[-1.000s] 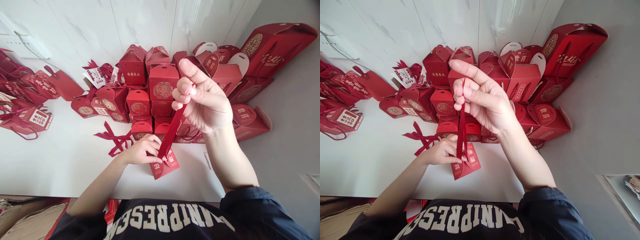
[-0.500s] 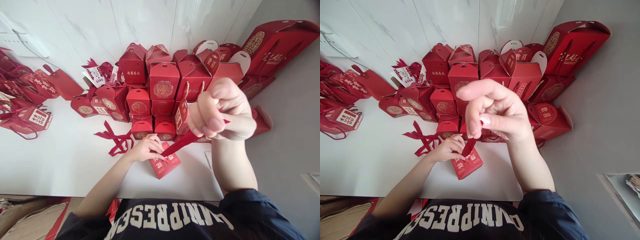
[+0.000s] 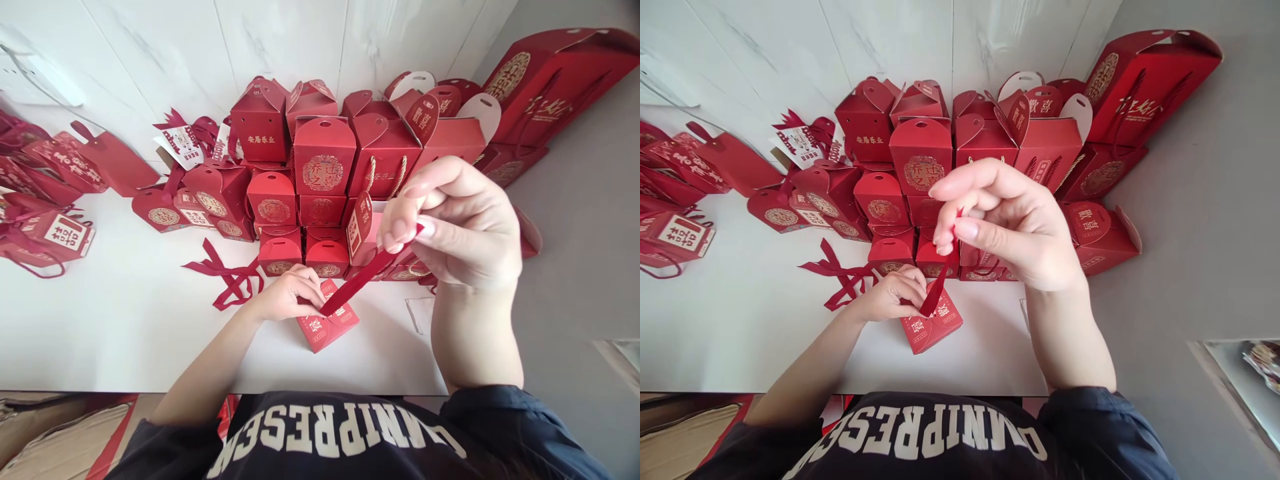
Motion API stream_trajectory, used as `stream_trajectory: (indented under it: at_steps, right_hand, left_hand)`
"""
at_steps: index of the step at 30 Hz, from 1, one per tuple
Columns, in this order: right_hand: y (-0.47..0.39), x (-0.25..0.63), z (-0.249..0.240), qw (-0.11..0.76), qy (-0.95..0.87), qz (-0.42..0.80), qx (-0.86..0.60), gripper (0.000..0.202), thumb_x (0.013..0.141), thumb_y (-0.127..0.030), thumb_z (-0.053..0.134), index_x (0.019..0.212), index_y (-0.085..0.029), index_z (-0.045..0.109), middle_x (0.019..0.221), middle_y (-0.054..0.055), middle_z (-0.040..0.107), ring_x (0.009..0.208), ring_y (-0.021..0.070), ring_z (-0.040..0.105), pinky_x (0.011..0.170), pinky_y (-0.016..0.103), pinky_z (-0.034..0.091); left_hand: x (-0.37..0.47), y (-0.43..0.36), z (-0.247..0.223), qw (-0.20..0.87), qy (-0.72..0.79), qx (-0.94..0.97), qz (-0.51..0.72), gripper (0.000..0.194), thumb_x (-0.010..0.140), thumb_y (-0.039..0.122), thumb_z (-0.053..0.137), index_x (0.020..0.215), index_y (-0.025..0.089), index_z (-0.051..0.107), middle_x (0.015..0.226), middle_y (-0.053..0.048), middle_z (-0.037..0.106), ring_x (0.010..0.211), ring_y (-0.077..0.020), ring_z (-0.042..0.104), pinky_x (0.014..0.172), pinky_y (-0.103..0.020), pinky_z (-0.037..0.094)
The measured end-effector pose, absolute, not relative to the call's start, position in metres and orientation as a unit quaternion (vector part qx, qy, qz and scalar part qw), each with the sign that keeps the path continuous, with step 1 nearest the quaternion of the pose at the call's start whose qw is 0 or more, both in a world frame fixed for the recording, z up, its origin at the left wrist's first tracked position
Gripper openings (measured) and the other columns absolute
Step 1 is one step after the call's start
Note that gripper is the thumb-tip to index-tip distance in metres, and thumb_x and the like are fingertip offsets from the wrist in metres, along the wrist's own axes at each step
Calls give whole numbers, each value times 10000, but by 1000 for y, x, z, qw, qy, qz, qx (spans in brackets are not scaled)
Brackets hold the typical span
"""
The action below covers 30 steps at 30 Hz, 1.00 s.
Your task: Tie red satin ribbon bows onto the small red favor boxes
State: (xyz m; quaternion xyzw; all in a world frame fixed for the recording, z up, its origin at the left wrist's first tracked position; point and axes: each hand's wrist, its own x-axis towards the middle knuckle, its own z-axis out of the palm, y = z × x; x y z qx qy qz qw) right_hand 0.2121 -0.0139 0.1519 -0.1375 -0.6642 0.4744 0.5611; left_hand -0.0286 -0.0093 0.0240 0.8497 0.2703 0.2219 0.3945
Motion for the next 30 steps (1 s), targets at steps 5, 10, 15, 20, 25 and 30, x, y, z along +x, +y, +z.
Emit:
stream_trajectory:
  at_steps: [5,10,15,20,25,30]
  right_hand:
    - [-9,198,152,556,-679,474,-70,183,887,-116,636,1047,-195,676,781,-20,695,642,115,654,617,270,581]
    - [-16,194,157,551,-681,476,-74,209,870,-150,667,1048,-259,681,774,-31,704,610,135,640,604,285,588]
    - [-19,188,156,560,-682,464,-85,214,864,-186,679,1029,-323,688,762,-44,707,584,145,650,592,276,578]
    - [0,157,140,549,-742,343,-175,166,954,-191,547,1089,-246,626,959,4,711,833,158,686,782,326,581]
    - [-11,159,133,454,-815,129,-335,253,975,-166,446,1178,-185,595,1288,124,591,1223,252,536,1008,427,458]
    - [-49,196,104,334,-806,229,-432,254,999,-342,473,827,-193,585,726,-1,582,654,133,536,626,265,422]
  left_hand:
    - [-21,-18,38,383,240,874,180,141,873,251,667,825,240,799,807,-27,760,890,-181,586,900,-330,427]
    - [-19,-14,27,404,231,858,218,101,822,280,730,844,216,805,769,-45,753,800,-174,565,790,-296,449]
    - [-23,-7,12,428,203,840,265,116,784,316,765,820,217,812,740,-55,759,748,-167,557,762,-300,452]
    - [-24,-11,14,457,236,818,259,149,812,341,738,825,212,812,784,-66,753,860,-184,616,829,-298,482]
    - [-25,-14,17,508,267,778,256,189,798,348,748,863,177,800,866,-70,751,887,-199,665,821,-291,518]
    - [-25,-13,13,525,254,772,254,183,788,347,755,820,171,795,828,-60,708,789,-167,654,743,-266,517]
